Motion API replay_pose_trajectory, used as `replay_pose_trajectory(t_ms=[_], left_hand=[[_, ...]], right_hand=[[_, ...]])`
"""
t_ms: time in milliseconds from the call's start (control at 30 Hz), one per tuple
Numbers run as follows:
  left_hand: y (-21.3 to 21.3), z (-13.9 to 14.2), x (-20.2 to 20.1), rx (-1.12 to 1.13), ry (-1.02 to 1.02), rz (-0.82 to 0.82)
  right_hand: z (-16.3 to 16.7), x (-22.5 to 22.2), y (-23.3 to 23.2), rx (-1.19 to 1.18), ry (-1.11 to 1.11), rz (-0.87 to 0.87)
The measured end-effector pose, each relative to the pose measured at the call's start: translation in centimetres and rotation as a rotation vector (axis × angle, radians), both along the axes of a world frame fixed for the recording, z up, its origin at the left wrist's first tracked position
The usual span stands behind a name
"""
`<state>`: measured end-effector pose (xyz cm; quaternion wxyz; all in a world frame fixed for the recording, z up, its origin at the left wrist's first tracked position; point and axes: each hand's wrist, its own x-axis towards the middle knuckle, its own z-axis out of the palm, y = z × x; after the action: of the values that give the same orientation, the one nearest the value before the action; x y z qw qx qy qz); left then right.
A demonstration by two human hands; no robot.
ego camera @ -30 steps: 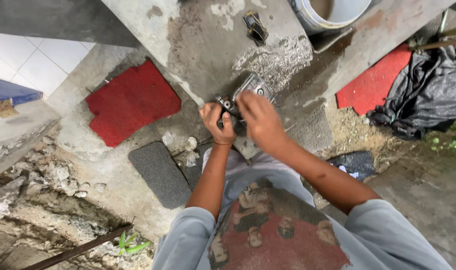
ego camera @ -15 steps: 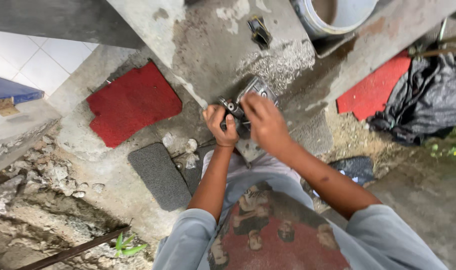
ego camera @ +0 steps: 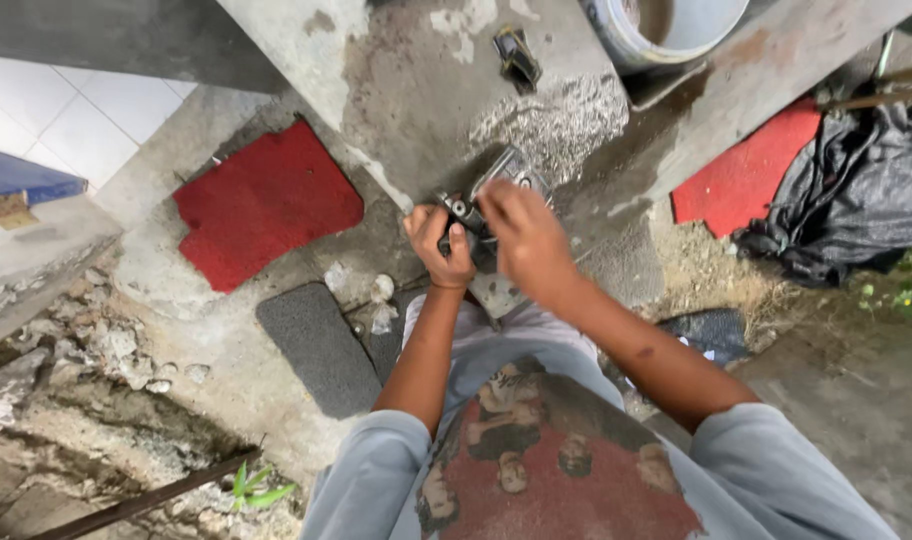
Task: The person scrubs a small metal mechanical part with a black sponge at a concrete sink, repeatedly dipping the sponge in a bucket of water and wiping the part on the sink surface. The person turns the part over to clean multiple sides and continues scrubbing until the end of the clip.
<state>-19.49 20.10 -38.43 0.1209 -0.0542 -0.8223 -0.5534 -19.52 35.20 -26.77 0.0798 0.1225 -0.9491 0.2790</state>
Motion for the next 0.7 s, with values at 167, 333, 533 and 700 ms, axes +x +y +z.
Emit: replay_pose_trajectory(t_ms=[167,333,533,700], left_hand=[[0.1,0.0,0.1,-0.004,-0.005,-0.026],[0.2,-0.3,0.2,-0.019,0.003,-0.015],[0.3,-0.4,0.2,-0.007,0.012,0.014],[0.3,-0.3,0.2,-0.008,-0.014,0.0]], right_hand=[[0.8,0.0,-0.2,-0.023,-0.05,-0.121],[0.7,0.5,-0.5,-0.077,0.023,0.012],[0.5,0.3,-0.2,-0.071,0.034,-0.018],[-0.2,-0.4,0.6,-0.051,-0.004,-0.127]])
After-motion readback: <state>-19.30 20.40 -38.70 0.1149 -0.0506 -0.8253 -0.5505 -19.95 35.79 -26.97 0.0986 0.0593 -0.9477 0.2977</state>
